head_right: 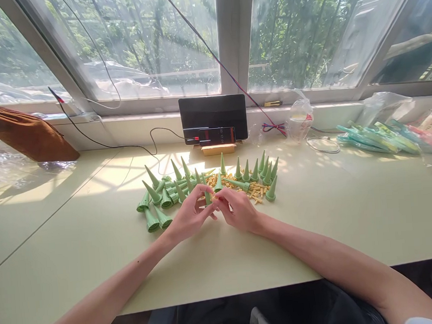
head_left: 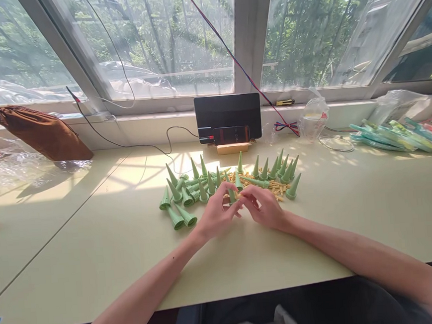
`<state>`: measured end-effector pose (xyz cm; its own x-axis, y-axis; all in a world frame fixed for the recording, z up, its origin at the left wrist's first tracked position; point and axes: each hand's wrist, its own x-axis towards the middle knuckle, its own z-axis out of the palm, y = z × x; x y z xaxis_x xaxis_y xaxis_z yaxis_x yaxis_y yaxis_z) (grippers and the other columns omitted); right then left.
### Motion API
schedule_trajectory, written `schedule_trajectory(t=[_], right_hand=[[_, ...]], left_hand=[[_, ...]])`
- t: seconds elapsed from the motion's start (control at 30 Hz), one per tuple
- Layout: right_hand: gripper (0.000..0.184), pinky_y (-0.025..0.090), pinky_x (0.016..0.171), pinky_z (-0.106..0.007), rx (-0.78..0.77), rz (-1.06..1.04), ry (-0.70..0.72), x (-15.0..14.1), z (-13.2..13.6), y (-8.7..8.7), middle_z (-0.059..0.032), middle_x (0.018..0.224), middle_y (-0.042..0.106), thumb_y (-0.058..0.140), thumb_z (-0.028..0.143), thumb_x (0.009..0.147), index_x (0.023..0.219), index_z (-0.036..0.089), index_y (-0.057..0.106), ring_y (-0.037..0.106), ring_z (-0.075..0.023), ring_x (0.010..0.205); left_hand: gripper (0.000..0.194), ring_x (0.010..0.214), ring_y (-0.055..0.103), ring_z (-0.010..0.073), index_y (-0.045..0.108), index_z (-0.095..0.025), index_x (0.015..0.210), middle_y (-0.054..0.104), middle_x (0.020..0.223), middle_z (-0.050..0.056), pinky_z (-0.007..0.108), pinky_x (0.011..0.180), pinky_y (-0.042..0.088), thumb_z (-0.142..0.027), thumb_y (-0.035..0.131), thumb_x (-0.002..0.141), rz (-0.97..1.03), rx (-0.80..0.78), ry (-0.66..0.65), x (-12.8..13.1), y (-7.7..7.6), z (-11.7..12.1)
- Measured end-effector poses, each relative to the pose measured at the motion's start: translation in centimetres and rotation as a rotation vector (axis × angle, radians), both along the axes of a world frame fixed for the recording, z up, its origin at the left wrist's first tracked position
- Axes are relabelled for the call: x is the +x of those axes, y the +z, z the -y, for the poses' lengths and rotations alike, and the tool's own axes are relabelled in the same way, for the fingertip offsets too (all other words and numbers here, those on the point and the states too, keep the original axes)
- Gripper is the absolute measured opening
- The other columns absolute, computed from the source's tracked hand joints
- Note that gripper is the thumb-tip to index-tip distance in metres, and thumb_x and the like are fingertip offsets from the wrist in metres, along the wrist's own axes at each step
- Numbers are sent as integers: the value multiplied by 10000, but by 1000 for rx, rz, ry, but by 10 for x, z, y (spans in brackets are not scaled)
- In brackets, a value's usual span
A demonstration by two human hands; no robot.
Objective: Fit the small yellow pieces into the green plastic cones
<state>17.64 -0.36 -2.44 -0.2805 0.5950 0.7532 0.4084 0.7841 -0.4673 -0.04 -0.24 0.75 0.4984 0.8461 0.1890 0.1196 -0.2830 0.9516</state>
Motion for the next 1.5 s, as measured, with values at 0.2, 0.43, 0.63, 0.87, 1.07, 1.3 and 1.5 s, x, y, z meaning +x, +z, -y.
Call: schedule_trajectory(t=[0.2, 0.43, 0.63, 0.87, 1.07, 1.3, 1.5], right_hand=[[96, 363, 492, -228, -20, -28, 0, -1, 0, 0, 13, 659, 583, 484, 218, 967, 883, 210, 530, 452, -98, 503], [87, 375, 493, -213, 4, -50, -44, -2, 0, 1, 28, 663, 570, 499, 207, 961, 887, 203, 545, 442, -84, 500], [140, 420, 504, -216, -94, -117, -155, -1, -2, 2, -14, 763, 629, 474, 286, 973, 926, 193, 567, 552, -105, 559], [203, 407, 512, -227, -188, -106, -207, -1, -5, 2, 18, 653, 566, 488, 356, 968, 953, 181, 591, 501, -106, 526], [143, 368, 480, -219, -180, -74, -109, -1, -5, -4, 52, 591, 479, 531, 314, 942, 859, 197, 543, 417, -94, 497], [161, 354, 448, -197, -110, -66, -78, -3, -1, 1, 64, 567, 455, 552, 229, 886, 754, 207, 463, 402, -78, 468], [177, 333, 415, -180, 171, -55, -184, 4, -3, 7, 72, 535, 442, 530, 172, 871, 719, 210, 449, 367, -64, 425]], left_hand=[[298, 768, 655, 151, 449, -220, 1052, 553, 871, -4, 330, 656, 626, -412, 602, 884, -16, -4, 21, 0, -2, 0], [357, 795, 638, 154, 417, -255, 1181, 548, 865, -10, 325, 663, 616, -379, 588, 894, -10, 35, 76, 1, -1, 1], [637, 695, 564, 116, 266, -330, 1404, 475, 884, -14, 271, 590, 549, -362, 613, 871, -138, 111, 174, 1, -3, 1], [765, 753, 514, 143, 203, -334, 1467, 528, 901, 1, 245, 625, 456, -319, 640, 839, -382, 323, 129, 0, -11, 2], [756, 668, 500, 135, 243, -295, 1424, 576, 846, -33, 257, 638, 425, -303, 676, 804, -464, 342, 73, 0, -12, 3], [737, 636, 523, 138, 320, -294, 1369, 572, 865, -32, 253, 584, 421, -340, 723, 753, -514, 337, 43, 1, -12, 3], [572, 721, 578, 125, 357, -295, 1341, 575, 1096, 16, 252, 618, 483, -441, 616, 852, -424, 269, 22, 1, -13, 2]])
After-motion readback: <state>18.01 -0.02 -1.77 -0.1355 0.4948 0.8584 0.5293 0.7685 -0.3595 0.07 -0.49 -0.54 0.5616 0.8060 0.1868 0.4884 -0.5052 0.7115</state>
